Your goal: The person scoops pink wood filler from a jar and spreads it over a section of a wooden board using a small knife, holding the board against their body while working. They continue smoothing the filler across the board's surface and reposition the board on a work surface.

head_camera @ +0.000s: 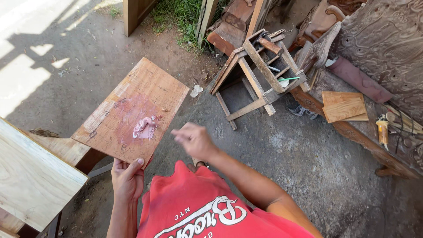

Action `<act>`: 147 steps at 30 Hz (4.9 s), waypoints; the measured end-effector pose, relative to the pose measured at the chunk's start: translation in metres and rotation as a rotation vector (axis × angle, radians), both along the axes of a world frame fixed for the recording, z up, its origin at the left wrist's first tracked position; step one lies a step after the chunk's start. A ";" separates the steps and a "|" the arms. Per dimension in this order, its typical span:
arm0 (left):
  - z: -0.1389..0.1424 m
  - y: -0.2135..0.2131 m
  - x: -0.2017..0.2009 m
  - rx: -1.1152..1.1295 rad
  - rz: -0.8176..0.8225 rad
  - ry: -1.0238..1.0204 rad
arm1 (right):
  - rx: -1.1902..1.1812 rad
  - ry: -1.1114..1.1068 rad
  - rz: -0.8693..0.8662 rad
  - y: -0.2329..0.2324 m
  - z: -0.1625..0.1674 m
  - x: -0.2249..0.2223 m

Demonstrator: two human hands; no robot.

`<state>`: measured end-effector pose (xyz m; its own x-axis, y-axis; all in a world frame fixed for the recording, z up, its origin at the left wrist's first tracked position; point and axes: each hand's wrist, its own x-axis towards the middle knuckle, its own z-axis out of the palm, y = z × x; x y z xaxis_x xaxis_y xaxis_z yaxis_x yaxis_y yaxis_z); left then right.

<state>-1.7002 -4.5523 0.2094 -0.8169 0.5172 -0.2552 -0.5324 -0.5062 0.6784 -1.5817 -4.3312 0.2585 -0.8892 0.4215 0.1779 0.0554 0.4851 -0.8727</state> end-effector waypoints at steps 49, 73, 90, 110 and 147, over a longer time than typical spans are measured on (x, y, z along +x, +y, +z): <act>0.006 0.002 0.001 -0.006 0.013 0.019 | -0.033 0.009 0.120 0.006 0.005 -0.009; 0.012 0.002 -0.003 0.039 0.012 0.040 | 0.130 0.070 0.198 0.014 0.019 -0.011; 0.002 0.001 -0.001 0.031 0.008 0.025 | -0.008 -0.016 0.176 0.017 0.014 -0.010; 0.003 -0.001 0.003 0.019 0.030 0.008 | 0.069 -0.016 0.212 0.020 0.017 -0.018; 0.003 0.001 -0.001 0.059 0.018 0.058 | 0.112 -0.015 0.149 0.018 0.021 -0.017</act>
<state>-1.7014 -4.5514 0.2129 -0.8385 0.5154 -0.1770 -0.4840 -0.5549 0.6766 -1.5986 -4.3134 0.2791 -0.9433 0.2631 0.2025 -0.0117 0.5832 -0.8123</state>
